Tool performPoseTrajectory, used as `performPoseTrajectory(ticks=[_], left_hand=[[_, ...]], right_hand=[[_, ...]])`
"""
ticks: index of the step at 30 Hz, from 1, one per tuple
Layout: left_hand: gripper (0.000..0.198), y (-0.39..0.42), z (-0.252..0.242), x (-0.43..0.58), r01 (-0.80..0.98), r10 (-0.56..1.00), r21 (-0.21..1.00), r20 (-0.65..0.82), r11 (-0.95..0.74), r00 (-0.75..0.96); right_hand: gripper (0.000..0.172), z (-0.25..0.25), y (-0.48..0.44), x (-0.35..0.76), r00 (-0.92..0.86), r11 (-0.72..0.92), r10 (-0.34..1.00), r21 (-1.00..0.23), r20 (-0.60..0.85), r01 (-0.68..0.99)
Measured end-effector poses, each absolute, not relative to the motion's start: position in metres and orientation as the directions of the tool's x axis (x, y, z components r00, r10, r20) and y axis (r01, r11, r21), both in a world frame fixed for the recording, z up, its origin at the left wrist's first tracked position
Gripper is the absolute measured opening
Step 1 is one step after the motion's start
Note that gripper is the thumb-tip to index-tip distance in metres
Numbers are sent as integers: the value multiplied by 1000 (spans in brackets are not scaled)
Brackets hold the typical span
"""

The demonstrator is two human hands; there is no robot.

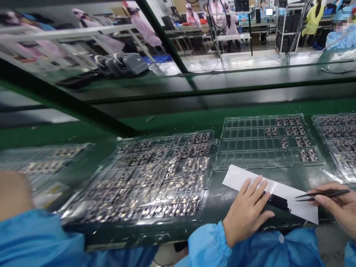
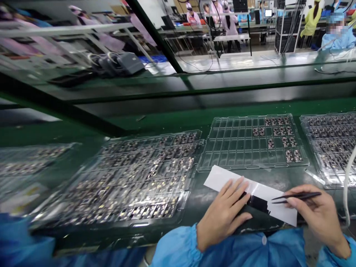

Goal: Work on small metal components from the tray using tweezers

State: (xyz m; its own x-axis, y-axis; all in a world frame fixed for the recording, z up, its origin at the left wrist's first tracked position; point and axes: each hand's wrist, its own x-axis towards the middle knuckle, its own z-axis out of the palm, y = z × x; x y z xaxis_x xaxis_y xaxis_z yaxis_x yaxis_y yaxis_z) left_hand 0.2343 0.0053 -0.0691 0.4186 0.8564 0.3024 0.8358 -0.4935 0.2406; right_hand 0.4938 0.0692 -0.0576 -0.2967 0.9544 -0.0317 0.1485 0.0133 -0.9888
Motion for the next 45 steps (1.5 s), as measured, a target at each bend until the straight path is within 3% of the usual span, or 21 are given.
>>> performPoseTrajectory(ticks=[3, 6, 19, 32, 38, 41, 45], left_hand=[[15, -9, -69, 244, 873, 881, 284, 385, -397, 275], [9, -18, -70, 255, 886, 913, 337, 360, -319, 192], [27, -19, -68, 263, 942, 983, 304, 157, -141, 96], [26, -18, -66, 263, 928, 985, 349, 156, -129, 78], [26, -19, -65, 264, 919, 989, 378, 135, -113, 66], [25, -18, -64, 260, 886, 994, 455, 101, -87, 46], [23, -7, -55, 249, 707, 999, 706, -13, 35, -37]], right_hand=[[19, -57, 76, 461, -398, -34, 914, -992, -80, 119], [22, -59, 87, 440, -472, -61, 874, -990, -113, 125], [31, -70, 110, 413, -600, -149, 768, -974, -224, 172], [27, -69, 110, 415, -587, -234, 757, -957, -289, 169], [21, -66, 112, 416, -603, -133, 765, -971, -227, 197], [20, -66, 112, 417, -591, -108, 777, -971, -216, 213], [20, -64, 112, 419, -607, -73, 773, -975, -187, 208]])
